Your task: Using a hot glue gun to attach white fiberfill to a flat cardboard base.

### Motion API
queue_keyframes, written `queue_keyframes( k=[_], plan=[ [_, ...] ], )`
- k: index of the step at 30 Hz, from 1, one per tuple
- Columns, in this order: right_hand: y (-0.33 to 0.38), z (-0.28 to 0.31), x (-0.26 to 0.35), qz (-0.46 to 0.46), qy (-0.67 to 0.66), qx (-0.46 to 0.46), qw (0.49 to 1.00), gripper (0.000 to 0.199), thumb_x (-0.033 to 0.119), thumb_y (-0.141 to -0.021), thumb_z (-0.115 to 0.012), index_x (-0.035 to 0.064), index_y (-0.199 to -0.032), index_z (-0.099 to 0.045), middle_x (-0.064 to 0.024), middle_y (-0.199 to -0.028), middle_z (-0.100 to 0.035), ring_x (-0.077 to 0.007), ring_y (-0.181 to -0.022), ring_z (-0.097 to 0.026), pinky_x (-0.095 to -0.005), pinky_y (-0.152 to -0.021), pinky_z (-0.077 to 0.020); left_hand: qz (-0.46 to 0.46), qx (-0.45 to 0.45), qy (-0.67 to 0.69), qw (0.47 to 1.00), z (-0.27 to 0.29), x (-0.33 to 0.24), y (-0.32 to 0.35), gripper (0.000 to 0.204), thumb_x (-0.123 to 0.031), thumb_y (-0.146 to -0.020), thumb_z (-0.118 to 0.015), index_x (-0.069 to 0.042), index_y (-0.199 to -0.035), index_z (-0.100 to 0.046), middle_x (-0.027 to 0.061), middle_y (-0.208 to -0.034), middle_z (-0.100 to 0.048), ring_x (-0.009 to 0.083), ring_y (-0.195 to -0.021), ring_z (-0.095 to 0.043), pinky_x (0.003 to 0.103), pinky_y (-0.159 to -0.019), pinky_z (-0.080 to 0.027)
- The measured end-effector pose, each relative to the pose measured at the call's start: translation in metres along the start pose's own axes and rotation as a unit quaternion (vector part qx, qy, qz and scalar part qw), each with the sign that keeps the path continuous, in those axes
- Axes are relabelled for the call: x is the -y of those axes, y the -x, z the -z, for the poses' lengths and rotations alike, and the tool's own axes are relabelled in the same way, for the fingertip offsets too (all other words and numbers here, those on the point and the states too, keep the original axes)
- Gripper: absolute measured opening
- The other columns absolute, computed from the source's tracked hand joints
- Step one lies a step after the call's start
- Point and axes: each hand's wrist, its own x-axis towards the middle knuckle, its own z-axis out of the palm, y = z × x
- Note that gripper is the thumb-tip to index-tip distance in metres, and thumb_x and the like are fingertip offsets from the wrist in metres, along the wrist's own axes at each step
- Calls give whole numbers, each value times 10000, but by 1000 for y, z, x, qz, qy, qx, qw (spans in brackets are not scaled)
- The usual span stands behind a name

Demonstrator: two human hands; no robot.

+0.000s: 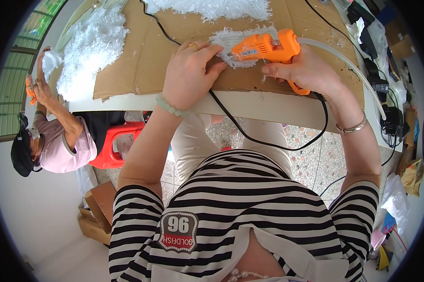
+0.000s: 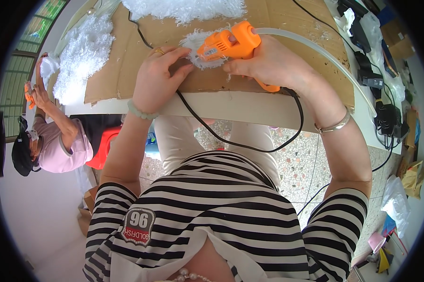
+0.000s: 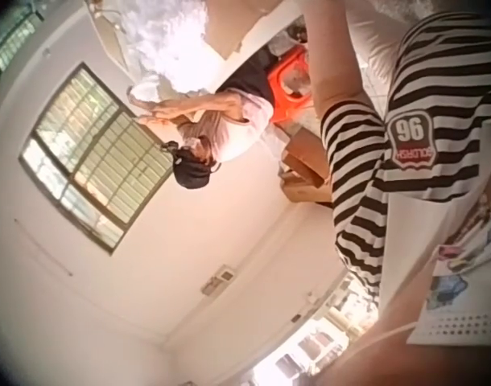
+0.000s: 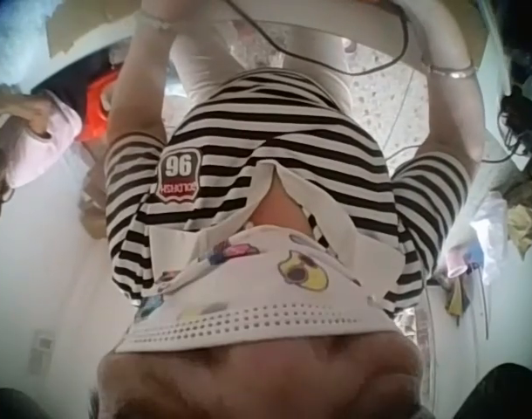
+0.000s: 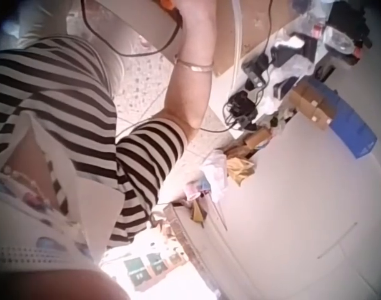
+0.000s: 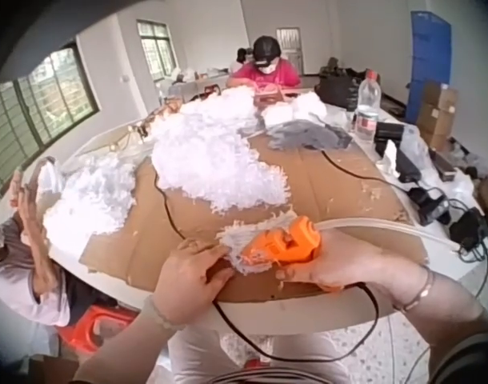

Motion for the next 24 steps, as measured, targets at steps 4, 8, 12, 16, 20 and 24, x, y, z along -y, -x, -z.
queue_keyframes(
  k=[4,8,12,16,20,24],
  plan=[
    [2,1,-1,12,24,-2,1000,321,240,-758,-703,22,-973,-606,-4,-724,-572,-89,-645,-519,-241,-603,-447,1,17,-20,1000,0,0,-4,180,-118,-710,-657,-61,-881,-648,87,-772,-632,277,-799,-588,382,-815,-446],
    [5,0,-2,26,43,-18,999,307,236,-759,-696,30,-970,-610,6,-699,-557,-86,-629,-499,-242,-589,-431,-1,18,-31,999,-2,5,-6,153,-120,-727,-634,-85,-873,-663,69,-811,-631,284,-818,-581,388,-766,-453],
    [10,1,-3,21,39,-32,999,306,229,-758,-700,29,-971,-608,9,-707,-561,-81,-637,-497,-242,-598,-429,7,25,-34,999,-6,8,-8,137,-117,-733,-623,-98,-859,-673,64,-830,-629,288,-834,-579,391,-739,-458],
    [10,2,-10,27,36,-27,999,302,224,-758,-703,27,-965,-605,8,-717,-565,-76,-651,-499,-237,-607,-428,2,19,-42,999,-7,8,-9,136,-117,-740,-613,-100,-857,-679,59,-829,-629,281,-828,-580,396,-719,-458],
    [13,2,-10,11,44,-35,998,313,220,-759,-703,28,-986,-603,7,-730,-566,-77,-660,-497,-239,-614,-428,2,17,-43,999,-8,10,-9,133,-118,-742,-609,-102,-851,-684,52,-830,-626,271,-817,-580,392,-703,-457],
    [15,2,-9,14,49,-44,998,295,225,-749,-695,23,-938,-592,-13,-710,-566,-105,-641,-504,-257,-612,-443,-3,18,-46,999,-9,12,-9,139,-112,-740,-603,-101,-853,-684,49,-829,-623,268,-818,-580,391,-703,-456]
  ],
)
